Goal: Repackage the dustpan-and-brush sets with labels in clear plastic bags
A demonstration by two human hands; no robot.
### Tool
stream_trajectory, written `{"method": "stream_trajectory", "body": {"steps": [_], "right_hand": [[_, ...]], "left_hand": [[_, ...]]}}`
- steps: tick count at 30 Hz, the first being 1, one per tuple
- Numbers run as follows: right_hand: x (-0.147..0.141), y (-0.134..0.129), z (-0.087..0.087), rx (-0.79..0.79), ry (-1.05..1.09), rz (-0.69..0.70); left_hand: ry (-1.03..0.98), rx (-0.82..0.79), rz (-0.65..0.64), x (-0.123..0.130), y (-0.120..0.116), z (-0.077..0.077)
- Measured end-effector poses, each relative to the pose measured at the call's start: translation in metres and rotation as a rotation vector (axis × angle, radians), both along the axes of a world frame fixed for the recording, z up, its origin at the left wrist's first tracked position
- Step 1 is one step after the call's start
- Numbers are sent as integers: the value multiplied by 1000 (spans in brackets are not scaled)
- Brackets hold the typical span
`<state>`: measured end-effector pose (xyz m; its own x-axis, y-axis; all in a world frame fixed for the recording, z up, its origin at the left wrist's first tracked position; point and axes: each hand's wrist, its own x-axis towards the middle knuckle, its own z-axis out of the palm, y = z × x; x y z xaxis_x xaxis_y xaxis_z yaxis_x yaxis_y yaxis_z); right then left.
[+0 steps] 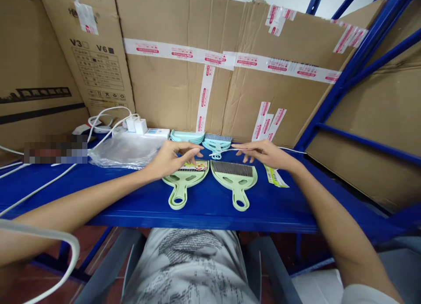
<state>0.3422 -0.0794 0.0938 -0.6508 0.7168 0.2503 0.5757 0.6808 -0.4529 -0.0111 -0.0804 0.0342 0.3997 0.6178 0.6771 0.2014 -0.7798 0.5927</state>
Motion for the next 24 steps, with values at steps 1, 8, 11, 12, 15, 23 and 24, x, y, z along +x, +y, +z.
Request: {"method": "stream_trajectory", "body": {"steps": [1, 8, 11, 12, 15, 23, 24], "right_hand": [[7, 2, 3, -15, -92, 35], [30, 8, 7, -148, -348, 118], [17, 10, -3, -110, -277, 35], [12, 10, -7, -96, -268, 26], [-1, 12, -19, -10, -296, 42], [-3, 12, -21, 16, -315, 24], [-4, 12, -21, 26, -322, 18]], "left_hand": [[11, 16, 9, -1, 1, 1], [79, 67, 48, -5, 5, 1], [96, 79, 56, -6, 7, 0], [104, 76, 58, -6, 7, 0], [139, 61, 68, -6, 8, -1], [199, 141, 86, -7, 10, 0], [199, 150, 83, -8, 10, 1]]}}
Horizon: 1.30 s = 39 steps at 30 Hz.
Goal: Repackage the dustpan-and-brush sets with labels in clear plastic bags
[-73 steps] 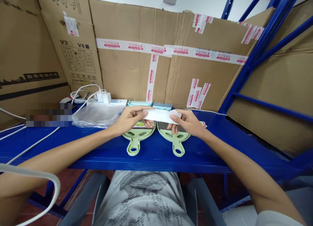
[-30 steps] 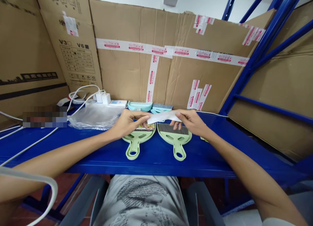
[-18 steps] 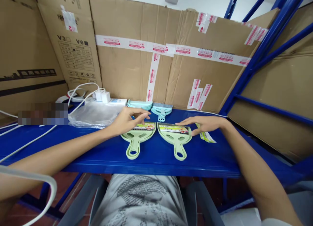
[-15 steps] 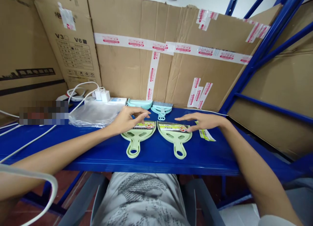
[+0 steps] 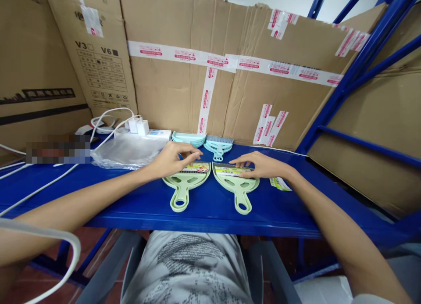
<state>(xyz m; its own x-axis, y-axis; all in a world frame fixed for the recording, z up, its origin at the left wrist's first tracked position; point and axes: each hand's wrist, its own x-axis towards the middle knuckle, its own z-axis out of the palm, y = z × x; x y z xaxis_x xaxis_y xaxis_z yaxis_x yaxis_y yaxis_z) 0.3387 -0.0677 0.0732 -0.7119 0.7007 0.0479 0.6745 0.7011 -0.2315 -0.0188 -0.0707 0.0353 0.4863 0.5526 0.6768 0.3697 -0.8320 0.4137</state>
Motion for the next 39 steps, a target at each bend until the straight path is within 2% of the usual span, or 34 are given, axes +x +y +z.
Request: {"method": "stream_trajectory", "body": {"steps": [4, 11, 15, 19, 22, 26, 29, 34, 39], "right_hand": [[0, 2, -2, 57, -35, -13], [4, 7, -5, 31, -26, -24], [11, 6, 3, -30, 30, -54], [24, 8, 13, -20, 72, -128], [30, 9, 16, -39, 76, -146], [24, 9, 11, -84, 69, -90], [17, 7, 6, -114, 76, -68], [13, 7, 2, -115, 66, -59], [10, 6, 3, -107, 40, -58]], "left_hand": [[2, 16, -2, -2, 1, 3], [-13, 17, 19, -7, 6, 6], [-28, 20, 14, -8, 7, 7], [-26, 3, 46, -10, 10, 9], [84, -28, 27, -16, 15, 13], [395, -52, -130, -26, 25, 17], [541, -110, -174, -30, 32, 14], [592, -137, -154, -31, 38, 8], [607, -182, -146, -33, 39, 9]]}}
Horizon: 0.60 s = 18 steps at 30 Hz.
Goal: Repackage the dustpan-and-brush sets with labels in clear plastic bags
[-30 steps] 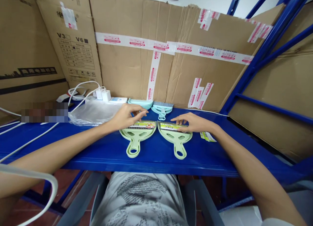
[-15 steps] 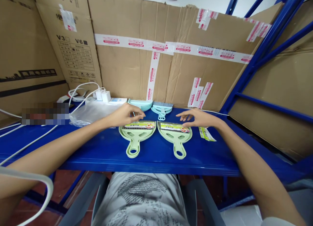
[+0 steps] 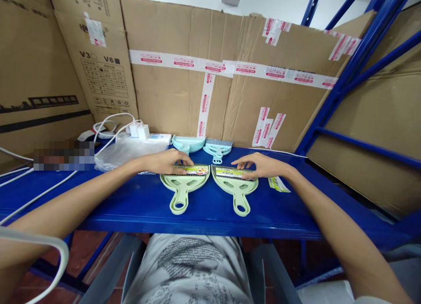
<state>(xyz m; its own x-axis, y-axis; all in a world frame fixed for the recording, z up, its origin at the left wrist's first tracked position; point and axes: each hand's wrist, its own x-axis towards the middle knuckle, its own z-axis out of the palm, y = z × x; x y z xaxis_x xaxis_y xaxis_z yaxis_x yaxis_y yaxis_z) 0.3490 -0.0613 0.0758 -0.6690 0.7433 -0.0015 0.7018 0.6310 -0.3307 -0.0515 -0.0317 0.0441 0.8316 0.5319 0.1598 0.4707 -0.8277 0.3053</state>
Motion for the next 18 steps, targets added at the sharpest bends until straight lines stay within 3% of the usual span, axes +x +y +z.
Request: {"method": "stream_trajectory", "body": {"steps": [9, 13, 16, 18], "right_hand": [[1, -5, 5, 11, 17, -15], [3, -5, 7, 42, 19, -28], [5, -5, 9, 42, 12, -59], [9, -5, 9, 19, -8, -68]], "left_hand": [[-61, -18, -31, -3, 0, 1], [-87, -13, 4, -7, -2, 10], [-192, 69, 94, -17, -1, 26], [-276, 184, 232, -29, 3, 37]]}}
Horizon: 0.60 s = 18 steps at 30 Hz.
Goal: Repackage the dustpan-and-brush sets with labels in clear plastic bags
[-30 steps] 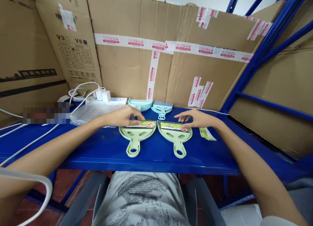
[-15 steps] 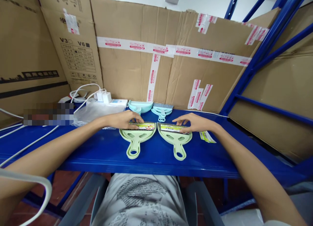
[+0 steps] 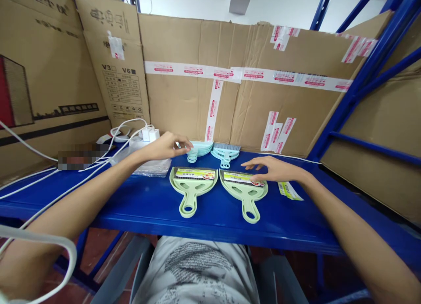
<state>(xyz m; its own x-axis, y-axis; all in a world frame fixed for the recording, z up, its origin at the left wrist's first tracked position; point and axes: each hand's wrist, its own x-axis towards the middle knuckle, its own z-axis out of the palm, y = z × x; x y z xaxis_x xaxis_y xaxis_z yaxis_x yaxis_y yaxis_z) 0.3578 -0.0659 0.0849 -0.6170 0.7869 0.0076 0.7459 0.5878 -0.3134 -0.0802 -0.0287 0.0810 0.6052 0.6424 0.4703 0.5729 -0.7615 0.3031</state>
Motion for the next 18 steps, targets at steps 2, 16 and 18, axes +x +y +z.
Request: {"method": "stream_trajectory", "body": {"steps": [2, 16, 18], "right_hand": [[6, 2, -1, -47, -41, 21], [-1, -7, -6, -133, -205, 76], [-2, -7, -5, -121, -228, 72]], "left_hand": [[-35, 91, 195, -13, 7, 8], [276, 248, 560, -14, 24, -8], [279, 239, 561, -14, 24, -9]]}}
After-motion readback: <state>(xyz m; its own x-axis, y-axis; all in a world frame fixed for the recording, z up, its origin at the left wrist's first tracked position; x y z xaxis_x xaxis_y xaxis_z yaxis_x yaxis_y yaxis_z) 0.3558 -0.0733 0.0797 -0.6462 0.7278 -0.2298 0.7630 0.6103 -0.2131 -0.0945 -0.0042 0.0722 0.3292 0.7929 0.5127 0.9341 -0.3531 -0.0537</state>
